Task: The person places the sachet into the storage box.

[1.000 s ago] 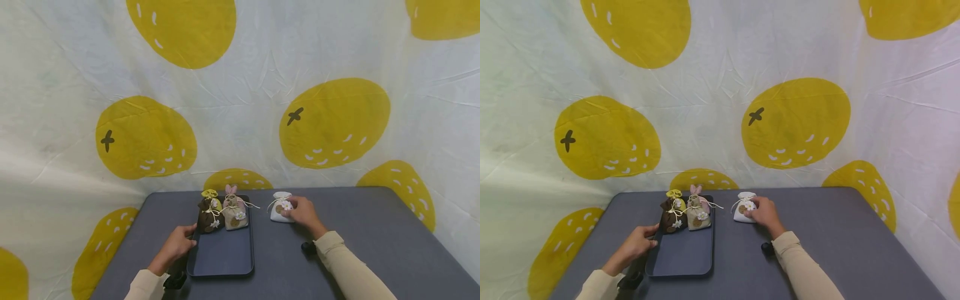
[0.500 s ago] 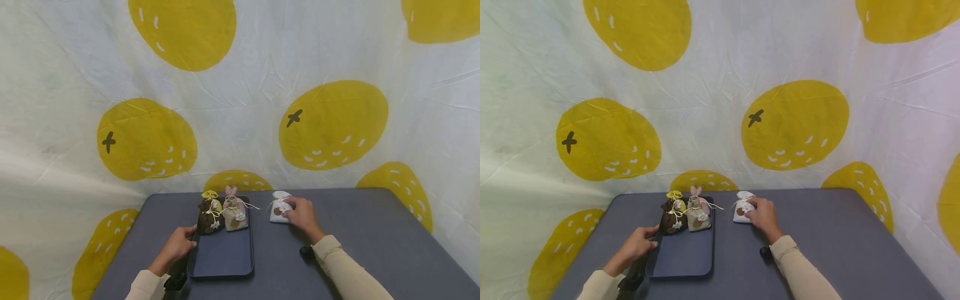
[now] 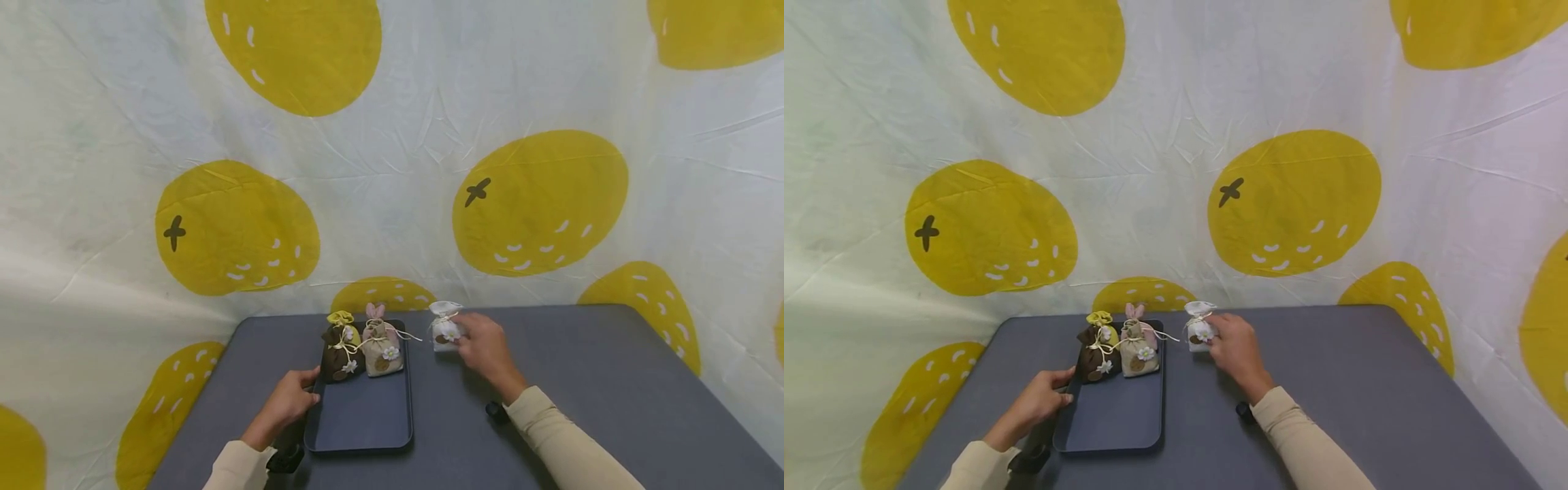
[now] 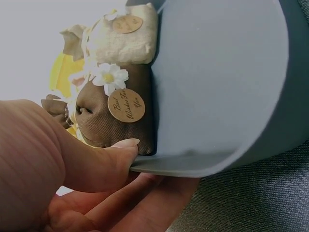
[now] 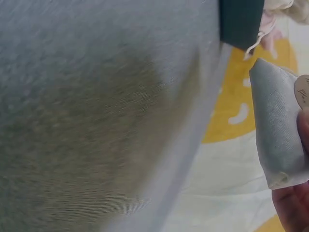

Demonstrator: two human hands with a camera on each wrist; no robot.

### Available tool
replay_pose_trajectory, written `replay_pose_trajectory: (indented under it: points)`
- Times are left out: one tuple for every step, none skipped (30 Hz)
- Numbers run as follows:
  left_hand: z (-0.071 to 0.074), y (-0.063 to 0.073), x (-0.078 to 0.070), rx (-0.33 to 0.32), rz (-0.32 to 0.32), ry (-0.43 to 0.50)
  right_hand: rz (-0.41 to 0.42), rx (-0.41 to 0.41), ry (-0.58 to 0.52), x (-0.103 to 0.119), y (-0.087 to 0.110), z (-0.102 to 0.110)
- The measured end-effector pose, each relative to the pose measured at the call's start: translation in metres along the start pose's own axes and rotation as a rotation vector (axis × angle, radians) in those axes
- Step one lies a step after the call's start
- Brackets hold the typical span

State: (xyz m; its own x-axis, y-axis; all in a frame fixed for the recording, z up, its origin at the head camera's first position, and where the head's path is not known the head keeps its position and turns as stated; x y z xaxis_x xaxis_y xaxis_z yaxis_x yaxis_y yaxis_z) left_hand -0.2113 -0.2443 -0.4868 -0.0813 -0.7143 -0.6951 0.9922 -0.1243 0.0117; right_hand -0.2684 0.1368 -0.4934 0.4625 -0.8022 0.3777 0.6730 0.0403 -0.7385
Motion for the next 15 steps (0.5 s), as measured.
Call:
replay_pose_trajectory:
  points:
    - [0.0,0.0,0.0,0.001,0.0,0.001,0.03,-0.017,0.0,0.003,-0.001,0.001]
    - [0.001,0.0,0.0,0.001,-0.003,0.0,0.056,-0.03,-0.004,0.007,-0.002,0.002]
    - [0.001,0.0,0.0,0.001,-0.003,0.001,0.081,-0.041,-0.007,0.01,-0.003,0.002]
    - [0.001,0.0,0.0,0.002,-0.002,0.005,0.106,-0.053,-0.011,0.013,-0.004,0.002]
    - [0.001,0.0,0.0,0.003,-0.002,0.008,0.13,-0.063,-0.015,0.016,-0.004,0.002]
    - [0.001,0.001,0.0,0.004,-0.003,0.011,0.156,-0.072,-0.021,0.02,-0.005,0.002]
    - [0.001,0.001,0.0,0.005,-0.006,0.01,0.183,-0.082,-0.025,0.022,-0.006,0.002]
    - [0.001,0.001,0.0,0.004,-0.007,0.014,0.207,-0.09,-0.029,0.026,-0.007,0.002]
    - [0.001,0.001,0.0,0.004,-0.01,0.017,0.229,-0.1,-0.03,0.028,-0.007,0.002]
    - [0.001,0.0,0.001,0.004,-0.01,0.02,0.248,-0.107,-0.036,0.031,-0.008,0.002]
    - [0.001,0.0,0.001,0.003,-0.012,0.021,0.266,-0.114,-0.038,0.033,-0.008,0.002]
    - [0.001,0.0,0.001,0.003,-0.014,0.021,0.28,-0.118,-0.04,0.036,-0.009,0.001]
    - [0.001,0.0,0.001,0.003,-0.016,0.022,0.29,-0.122,-0.043,0.038,-0.009,0.001]
    - [0.001,0.0,0.001,0.002,-0.012,0.028,0.299,-0.126,-0.045,0.04,-0.009,0.001]
    - [0.001,0.0,0.0,0.004,-0.014,0.03,0.307,-0.128,-0.045,0.042,-0.01,0.0]
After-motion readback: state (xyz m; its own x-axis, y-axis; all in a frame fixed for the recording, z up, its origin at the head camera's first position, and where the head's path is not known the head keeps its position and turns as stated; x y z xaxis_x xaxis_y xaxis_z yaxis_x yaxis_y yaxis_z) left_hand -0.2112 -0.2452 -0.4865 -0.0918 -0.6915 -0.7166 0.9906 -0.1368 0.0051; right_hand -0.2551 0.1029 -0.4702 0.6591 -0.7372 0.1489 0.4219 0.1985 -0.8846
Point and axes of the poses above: each hand's wrist, its own y-axis away from the middle knuckle, its own z-axis out of the back of the hand, x = y × z, the point moved 1 cm from there along -y, towards the middle knuckle, and after that the axes turned 6 degrees about -z, right-handed, at the moved point
